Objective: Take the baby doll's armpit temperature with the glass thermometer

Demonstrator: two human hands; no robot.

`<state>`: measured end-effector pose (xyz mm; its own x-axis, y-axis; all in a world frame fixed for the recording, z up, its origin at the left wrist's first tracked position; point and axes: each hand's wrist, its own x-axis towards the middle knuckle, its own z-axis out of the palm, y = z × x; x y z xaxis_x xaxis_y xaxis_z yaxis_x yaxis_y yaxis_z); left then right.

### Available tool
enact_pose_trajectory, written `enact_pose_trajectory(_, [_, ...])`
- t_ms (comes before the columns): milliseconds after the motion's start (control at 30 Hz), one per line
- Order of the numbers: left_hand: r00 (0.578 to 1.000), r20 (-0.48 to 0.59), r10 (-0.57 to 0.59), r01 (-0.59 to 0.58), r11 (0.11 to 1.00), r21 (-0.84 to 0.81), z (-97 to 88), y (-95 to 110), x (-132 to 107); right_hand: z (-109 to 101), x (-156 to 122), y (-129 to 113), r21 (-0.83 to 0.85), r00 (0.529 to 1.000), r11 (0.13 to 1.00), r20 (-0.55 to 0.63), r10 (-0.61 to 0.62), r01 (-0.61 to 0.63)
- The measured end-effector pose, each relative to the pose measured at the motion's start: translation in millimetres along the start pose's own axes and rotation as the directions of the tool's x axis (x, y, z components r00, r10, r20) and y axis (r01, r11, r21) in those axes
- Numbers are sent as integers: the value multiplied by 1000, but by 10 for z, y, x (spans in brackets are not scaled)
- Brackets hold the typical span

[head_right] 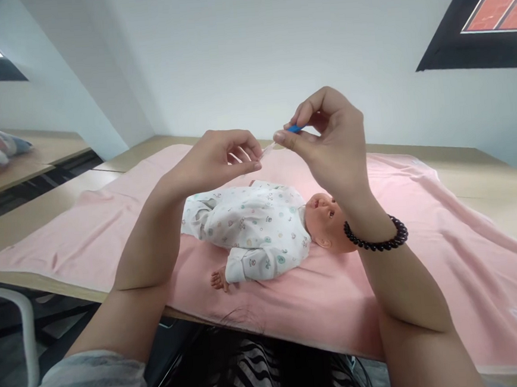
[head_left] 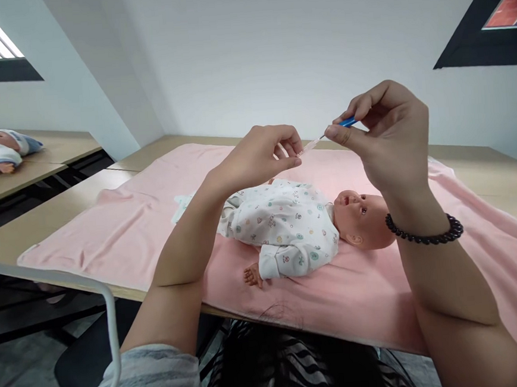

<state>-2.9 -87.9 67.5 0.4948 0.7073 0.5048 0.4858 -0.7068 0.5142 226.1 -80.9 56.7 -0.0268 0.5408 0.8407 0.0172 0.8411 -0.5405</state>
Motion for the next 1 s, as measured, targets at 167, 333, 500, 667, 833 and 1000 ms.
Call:
enact_pose_trajectory(167, [999,-11,30,-30,999,13,-6,-21,-8,-34,30,13,-26,996,997,-42,-74,73])
enact_pose_trajectory(333, [999,-5,34,-34,999,23,-5,-29,-3,-48,32,44,-51,998,997,28,-49,50])
enact_pose_trajectory(500, [999,-15,48,-48,999,19,-10,-29,-1,-38,22,25,-60,999,997,14,-43,44])
enact_pose_trajectory(667, [998,-24,51,-51,999,4,-24,7,-13,5,10,24,-24,997,999,66,-39,41])
enact_pose_trajectory(833, [999,-8,50,-50,999,-17,-54,61,-24,100,-61,55,-56,998,998,63,-29,32])
enact_pose_trajectory(1000, [996,-44,79,-81,996,-40,-64,87,-31,133,-120,-7,-112,999,993,23,-27,29])
